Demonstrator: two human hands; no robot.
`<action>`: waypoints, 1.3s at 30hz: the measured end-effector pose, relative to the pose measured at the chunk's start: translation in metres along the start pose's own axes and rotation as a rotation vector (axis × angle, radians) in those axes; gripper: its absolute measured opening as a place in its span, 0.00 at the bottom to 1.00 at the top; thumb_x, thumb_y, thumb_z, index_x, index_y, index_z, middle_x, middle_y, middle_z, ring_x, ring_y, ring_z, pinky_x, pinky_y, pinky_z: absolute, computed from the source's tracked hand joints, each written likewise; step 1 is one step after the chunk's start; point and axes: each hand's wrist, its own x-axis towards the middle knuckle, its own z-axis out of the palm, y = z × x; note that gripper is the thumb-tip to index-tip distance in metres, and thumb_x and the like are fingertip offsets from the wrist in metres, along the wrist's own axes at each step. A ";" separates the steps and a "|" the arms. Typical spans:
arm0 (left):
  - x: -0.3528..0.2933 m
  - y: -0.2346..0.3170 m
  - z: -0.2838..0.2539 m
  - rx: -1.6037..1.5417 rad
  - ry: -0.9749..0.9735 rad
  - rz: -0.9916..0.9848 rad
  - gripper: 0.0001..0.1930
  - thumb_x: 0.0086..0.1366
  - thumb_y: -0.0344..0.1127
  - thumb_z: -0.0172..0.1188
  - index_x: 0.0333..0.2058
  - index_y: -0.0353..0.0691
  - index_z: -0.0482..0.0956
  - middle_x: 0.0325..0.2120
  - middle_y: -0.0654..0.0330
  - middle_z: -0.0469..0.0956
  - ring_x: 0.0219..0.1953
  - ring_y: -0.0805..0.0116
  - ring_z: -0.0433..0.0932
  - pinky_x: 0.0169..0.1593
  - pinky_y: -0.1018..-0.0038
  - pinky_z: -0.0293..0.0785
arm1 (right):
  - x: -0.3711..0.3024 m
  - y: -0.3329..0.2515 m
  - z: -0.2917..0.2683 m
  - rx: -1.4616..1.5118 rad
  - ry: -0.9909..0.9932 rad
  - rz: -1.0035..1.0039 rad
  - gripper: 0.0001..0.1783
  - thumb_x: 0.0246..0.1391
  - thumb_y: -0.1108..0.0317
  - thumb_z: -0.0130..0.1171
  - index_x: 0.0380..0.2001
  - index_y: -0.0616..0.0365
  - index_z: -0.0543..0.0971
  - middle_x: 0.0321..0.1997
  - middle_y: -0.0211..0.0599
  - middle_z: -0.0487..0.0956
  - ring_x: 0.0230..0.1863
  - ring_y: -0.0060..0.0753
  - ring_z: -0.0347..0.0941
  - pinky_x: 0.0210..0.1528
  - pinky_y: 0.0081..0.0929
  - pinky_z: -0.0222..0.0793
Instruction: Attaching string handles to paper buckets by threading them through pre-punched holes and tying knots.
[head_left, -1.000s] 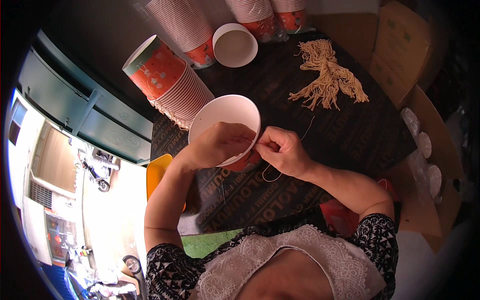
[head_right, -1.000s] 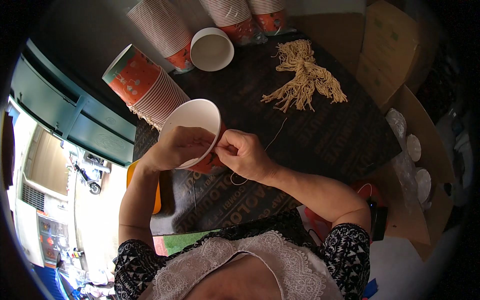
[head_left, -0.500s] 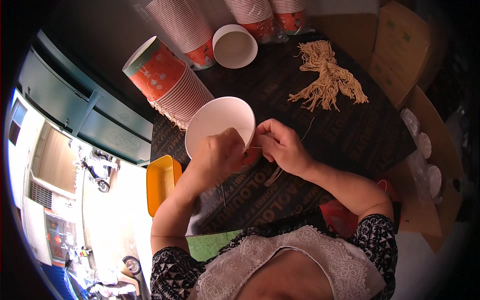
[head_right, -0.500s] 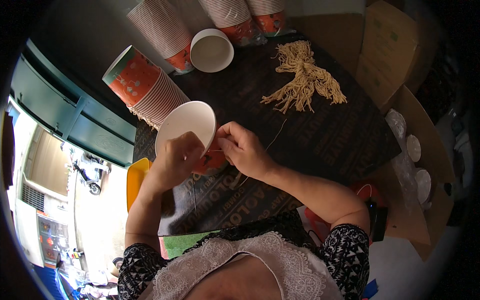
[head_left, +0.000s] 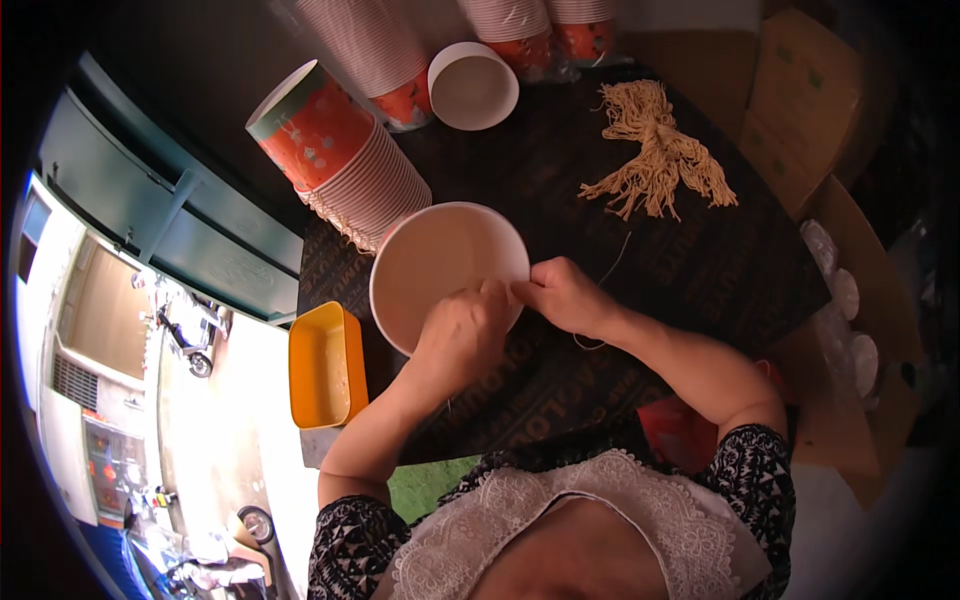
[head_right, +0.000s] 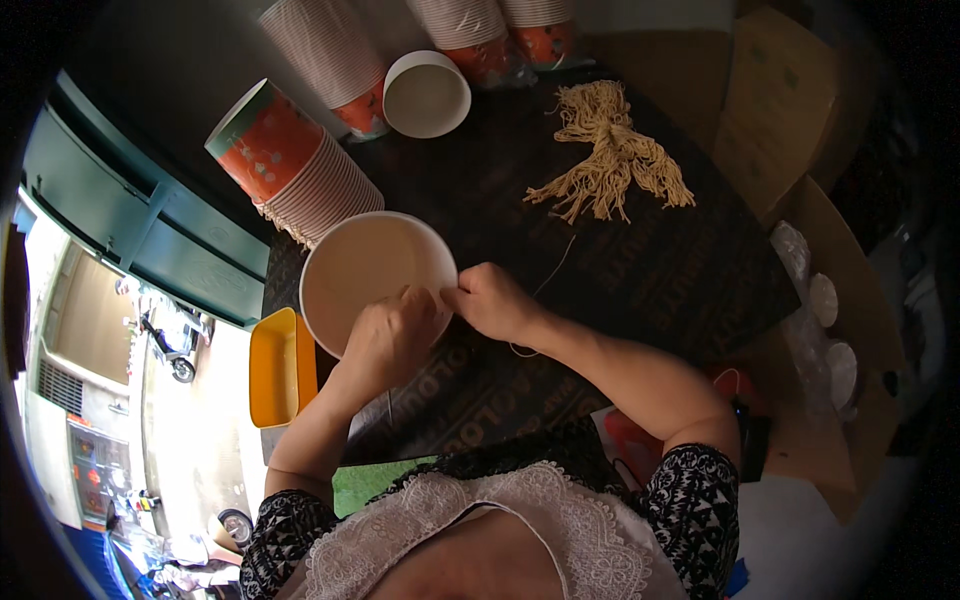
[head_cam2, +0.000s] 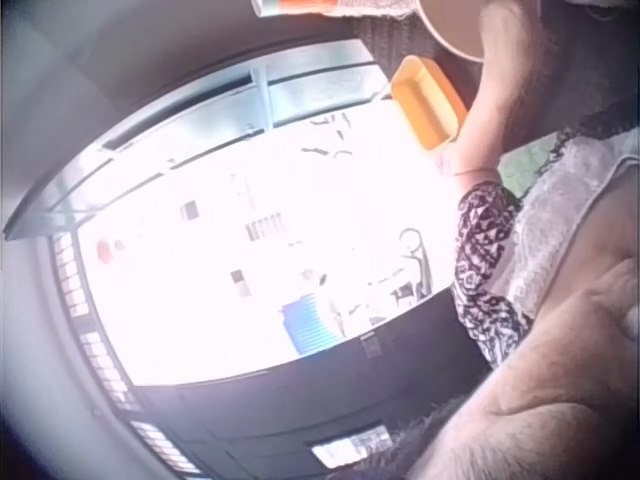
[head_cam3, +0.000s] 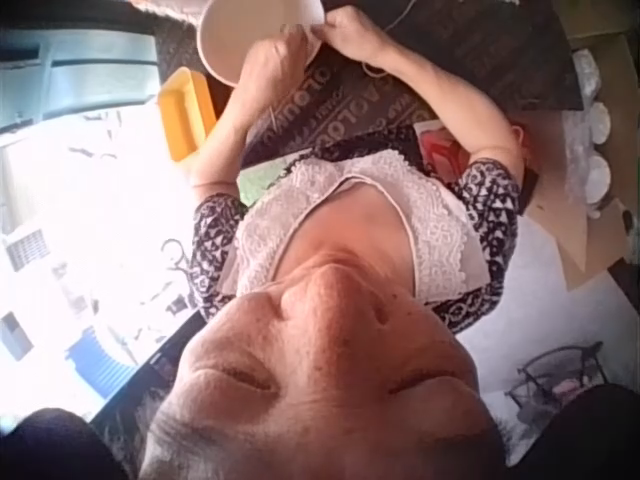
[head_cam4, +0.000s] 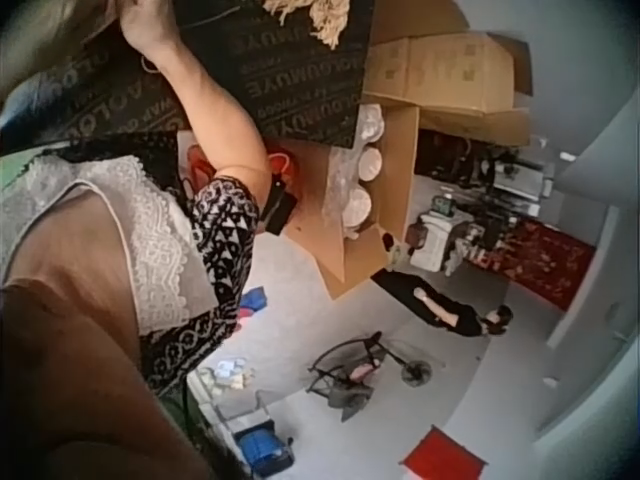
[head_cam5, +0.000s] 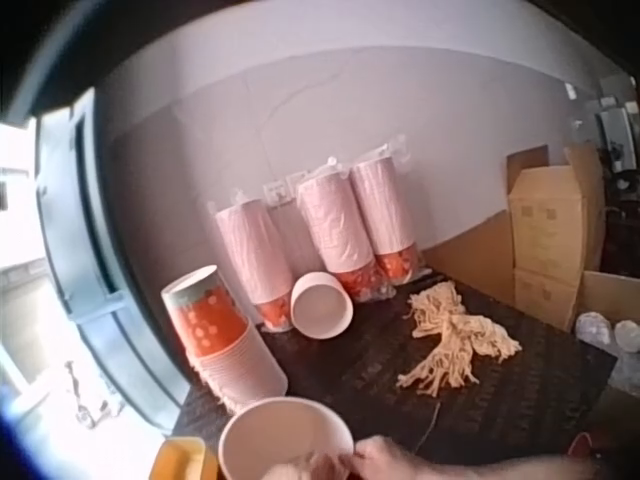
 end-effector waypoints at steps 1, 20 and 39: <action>0.000 -0.007 0.006 -0.025 -0.009 -0.063 0.06 0.60 0.29 0.56 0.27 0.34 0.69 0.22 0.46 0.75 0.27 0.46 0.77 0.30 0.58 0.72 | 0.002 0.002 0.000 -0.002 -0.004 0.005 0.18 0.55 0.61 0.57 0.24 0.69 0.80 0.19 0.49 0.78 0.23 0.29 0.78 0.26 0.32 0.70; -0.003 -0.082 0.073 -0.399 0.344 -0.214 0.04 0.51 0.25 0.57 0.26 0.31 0.77 0.29 0.44 0.75 0.33 0.47 0.76 0.38 0.61 0.72 | 0.044 0.019 0.037 -1.157 0.046 -0.465 0.08 0.50 0.71 0.52 0.33 0.55 0.77 0.21 0.40 0.81 0.25 0.37 0.80 0.23 0.33 0.75; 0.010 -0.088 0.050 -0.895 0.073 -0.461 0.08 0.63 0.31 0.52 0.29 0.30 0.75 0.19 0.59 0.74 0.18 0.73 0.72 0.24 0.77 0.68 | 0.041 0.009 0.021 -0.923 -0.083 -0.364 0.09 0.50 0.72 0.49 0.34 0.60 0.77 0.23 0.51 0.79 0.27 0.53 0.79 0.30 0.45 0.74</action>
